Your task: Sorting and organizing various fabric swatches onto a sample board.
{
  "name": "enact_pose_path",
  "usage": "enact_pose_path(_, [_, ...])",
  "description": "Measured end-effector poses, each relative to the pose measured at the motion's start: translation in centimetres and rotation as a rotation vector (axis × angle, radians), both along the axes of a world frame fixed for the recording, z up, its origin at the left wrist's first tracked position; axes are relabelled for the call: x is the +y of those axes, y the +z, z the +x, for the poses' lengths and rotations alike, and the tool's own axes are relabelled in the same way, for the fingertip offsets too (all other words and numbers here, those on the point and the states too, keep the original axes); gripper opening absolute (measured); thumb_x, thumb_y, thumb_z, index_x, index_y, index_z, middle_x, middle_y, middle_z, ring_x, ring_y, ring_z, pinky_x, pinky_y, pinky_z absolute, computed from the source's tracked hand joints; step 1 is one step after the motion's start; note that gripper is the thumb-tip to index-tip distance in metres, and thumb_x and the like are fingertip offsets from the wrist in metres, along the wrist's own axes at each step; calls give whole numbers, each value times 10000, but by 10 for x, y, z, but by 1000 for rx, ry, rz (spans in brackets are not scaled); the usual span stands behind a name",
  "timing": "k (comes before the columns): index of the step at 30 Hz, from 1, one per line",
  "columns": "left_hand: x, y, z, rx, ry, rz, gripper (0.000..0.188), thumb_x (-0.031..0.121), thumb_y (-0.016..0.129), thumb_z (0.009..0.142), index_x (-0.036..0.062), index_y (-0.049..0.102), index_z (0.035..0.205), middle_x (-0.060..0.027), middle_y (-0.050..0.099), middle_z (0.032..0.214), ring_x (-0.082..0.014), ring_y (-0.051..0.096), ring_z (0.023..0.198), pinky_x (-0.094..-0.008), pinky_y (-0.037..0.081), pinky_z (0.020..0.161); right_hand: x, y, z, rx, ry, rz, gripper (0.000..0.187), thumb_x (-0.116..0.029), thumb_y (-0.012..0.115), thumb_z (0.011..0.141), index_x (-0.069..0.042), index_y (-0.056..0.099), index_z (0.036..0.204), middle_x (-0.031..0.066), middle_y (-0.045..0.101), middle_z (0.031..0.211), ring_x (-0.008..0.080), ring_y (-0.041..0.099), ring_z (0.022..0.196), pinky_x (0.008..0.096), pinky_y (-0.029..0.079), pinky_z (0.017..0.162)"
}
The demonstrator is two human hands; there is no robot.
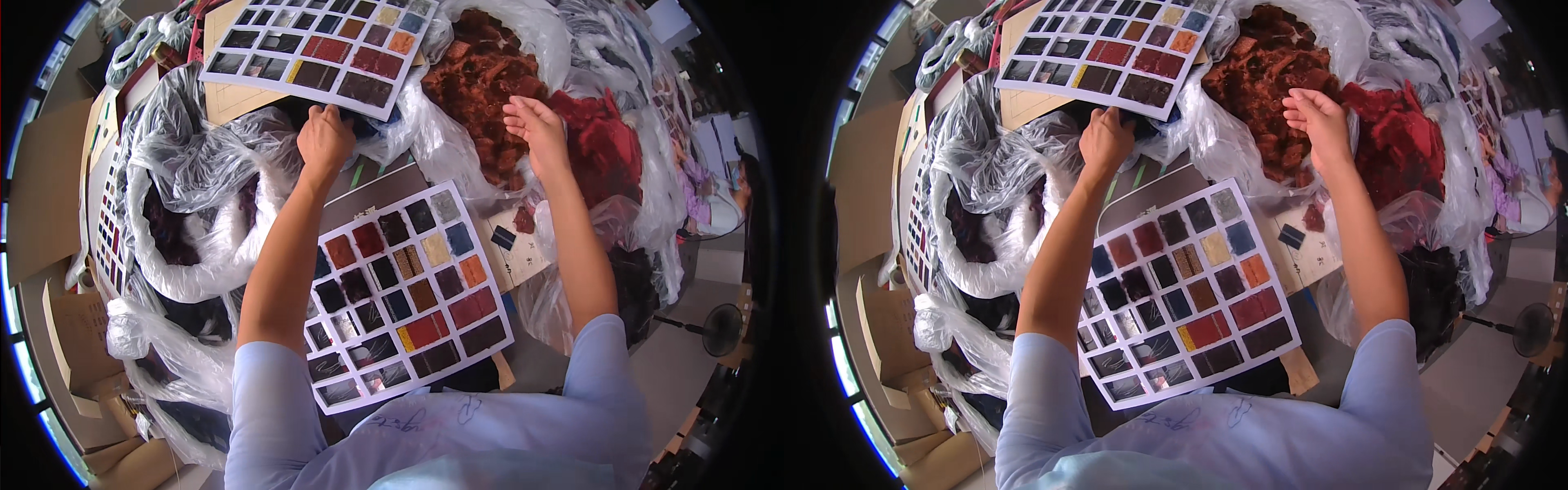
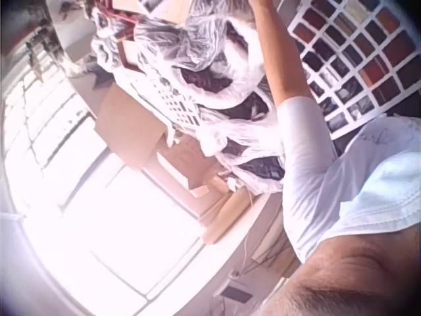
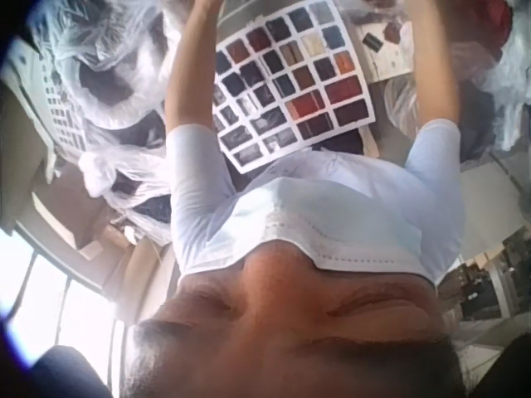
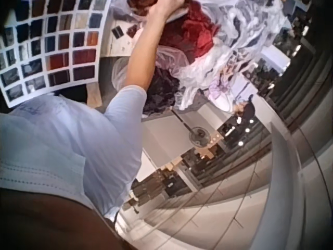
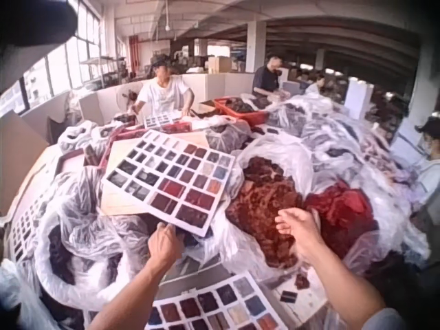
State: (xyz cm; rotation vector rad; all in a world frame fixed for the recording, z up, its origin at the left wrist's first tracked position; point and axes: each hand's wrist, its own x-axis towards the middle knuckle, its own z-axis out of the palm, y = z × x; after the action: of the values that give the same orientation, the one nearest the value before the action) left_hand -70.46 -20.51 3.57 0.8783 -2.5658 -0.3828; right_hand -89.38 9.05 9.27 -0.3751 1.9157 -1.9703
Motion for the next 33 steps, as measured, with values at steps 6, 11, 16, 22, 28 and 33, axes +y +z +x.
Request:
enact_pose_path(6, [-11, -30, -12, -131, -7, -63, 251, 193, 615, 816, 2, 636, 978, -242, 692, 964, -390, 694, 886, -477, 561, 778, -10, -8, 0, 211, -57, 192, 226, -181, 664, 954, -23, 684, 1115, 59, 723, 934, 110, 657, 771, 251, 520, 705])
enact_pose_path(11, [1, -10, -1, -157, 0, -26, 362, 196, 585, 794, 2, 545, 1097, -258, 693, 910, -419, 688, 876, -501, 549, 799, -28, -16, -30, 582, -34, 499, 266, -199, 714, 887, -27, 691, 1089, 117, 744, 907, 208, 714, 814, 322, 546, 746])
enact_pose_path(16, [7, 11, 19, -148, 50, 92, 465, 166, 588, 755, 26, 530, 1195, -279, 691, 996, -444, 670, 945, -507, 526, 854, -80, -25, -53, 1082, 297, 742, 411, -211, 671, 866, -94, 644, 1259, 163, 676, 1196, 336, 624, 1119, 420, 484, 985])
enact_pose_path(22, [-1, 3, 56, -45, -25, 229, 367, 126, 577, 748, 111, 685, 1098, -225, 699, 1052, -422, 666, 973, -486, 525, 862, -126, -13, -69, 926, 457, 1160, 511, -263, 726, 785, -140, 648, 1275, 149, 633, 1292, 329, 549, 1238, 451, 403, 1078])
enact_pose_path(28, [8, -2, 66, -40, -139, 10, 294, 73, 577, 768, 103, 685, 1040, -168, 687, 1010, -385, 658, 952, -471, 528, 827, -112, -24, -68, 941, 347, 916, 253, -225, 807, 721, -110, 682, 910, 107, 678, 1046, 304, 601, 1114, 403, 454, 988])
enact_pose_path(33, [12, 4, 59, 52, -89, -27, 257, 75, 595, 779, 91, 685, 1019, -153, 657, 1059, -376, 640, 976, -449, 522, 845, -73, -31, -54, 942, 206, 685, 191, -151, 779, 745, -93, 673, 893, 110, 658, 1044, 317, 596, 1066, 413, 469, 940])
